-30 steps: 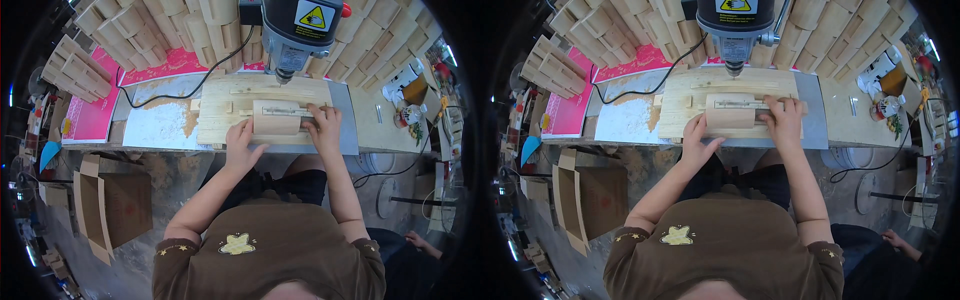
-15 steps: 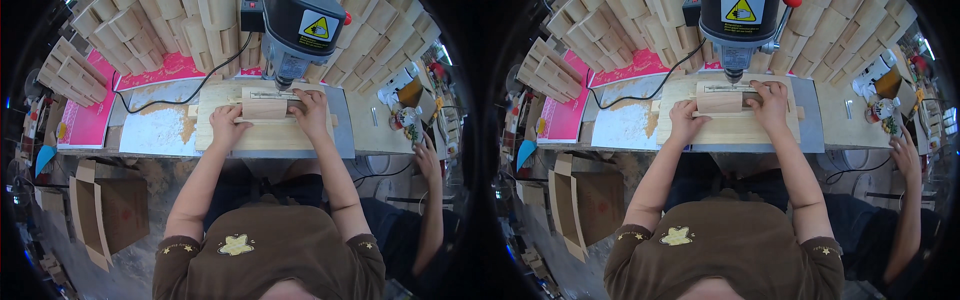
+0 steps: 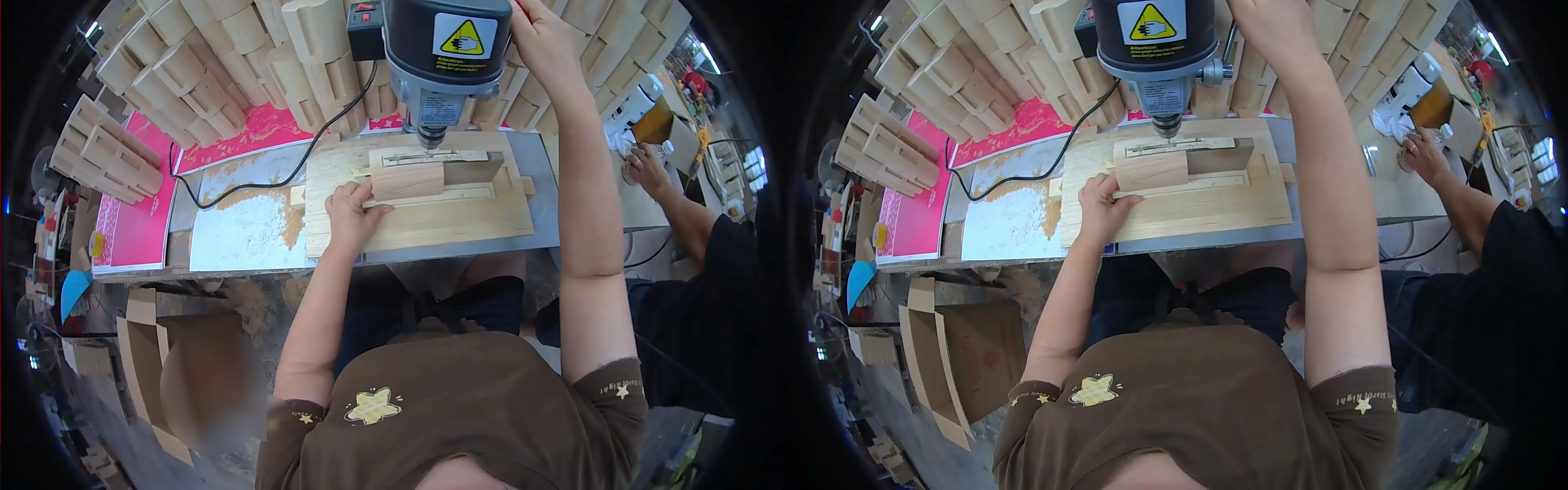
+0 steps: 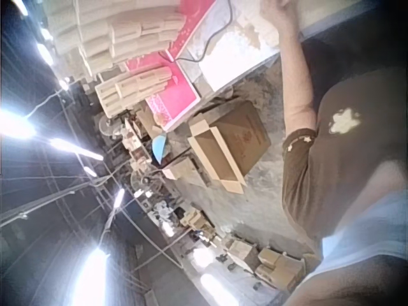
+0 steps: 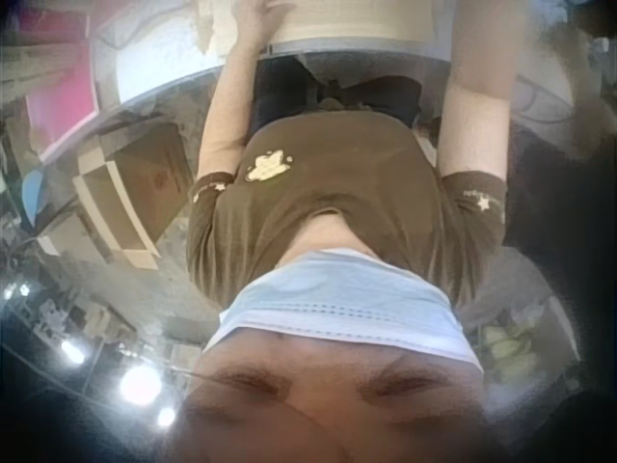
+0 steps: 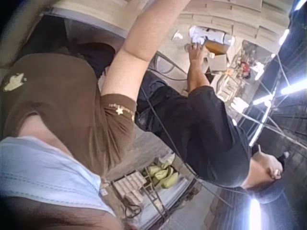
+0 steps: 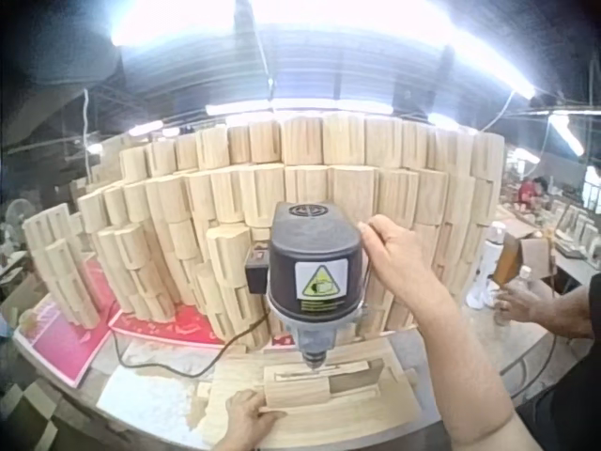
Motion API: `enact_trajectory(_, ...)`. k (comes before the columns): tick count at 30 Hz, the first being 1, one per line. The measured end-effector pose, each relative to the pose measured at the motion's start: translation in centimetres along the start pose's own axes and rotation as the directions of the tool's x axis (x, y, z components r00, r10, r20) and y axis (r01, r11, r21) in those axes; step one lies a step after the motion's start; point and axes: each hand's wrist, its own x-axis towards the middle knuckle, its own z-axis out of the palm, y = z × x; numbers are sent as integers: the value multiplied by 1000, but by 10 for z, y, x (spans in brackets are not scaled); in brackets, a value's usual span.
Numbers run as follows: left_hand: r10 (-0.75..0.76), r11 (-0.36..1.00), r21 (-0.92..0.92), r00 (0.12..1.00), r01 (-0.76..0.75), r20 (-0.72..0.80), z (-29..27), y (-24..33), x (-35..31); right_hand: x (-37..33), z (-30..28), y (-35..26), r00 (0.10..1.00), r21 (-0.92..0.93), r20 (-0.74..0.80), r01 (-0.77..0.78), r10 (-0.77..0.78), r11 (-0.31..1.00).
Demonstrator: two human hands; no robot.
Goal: Drilling holes into cylindrical wooden blocks using a drill press.
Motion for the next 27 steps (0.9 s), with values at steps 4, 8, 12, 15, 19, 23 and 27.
enact_trajectory(4,-20,1000,-2,1000,21,14,-2,5,0,-29,-17,-18,997,-182,-42,56,-65,982)
enact_trajectory(8,56,998,41,994,-52,-94,-6,9,0,-73,-24,-21,991,-176,14,132,-131,976)
enact_trajectory(12,59,998,20,995,-58,-83,-3,11,4,-123,-18,-11,986,-24,-31,166,-166,986)
enact_trajectory(15,45,999,7,996,-44,-83,-6,13,5,-151,3,7,982,65,-135,145,-135,987)
enact_trajectory(19,46,998,-43,995,-50,-92,-4,11,4,-174,30,39,974,59,-146,184,-174,981)
enact_trajectory(23,55,998,21,995,-53,-86,-4,11,3,-177,37,50,968,60,-150,212,-201,975)
enact_trajectory(27,23,1000,17,997,-22,-70,-3,12,3,-156,15,36,915,-23,-161,372,-371,928)
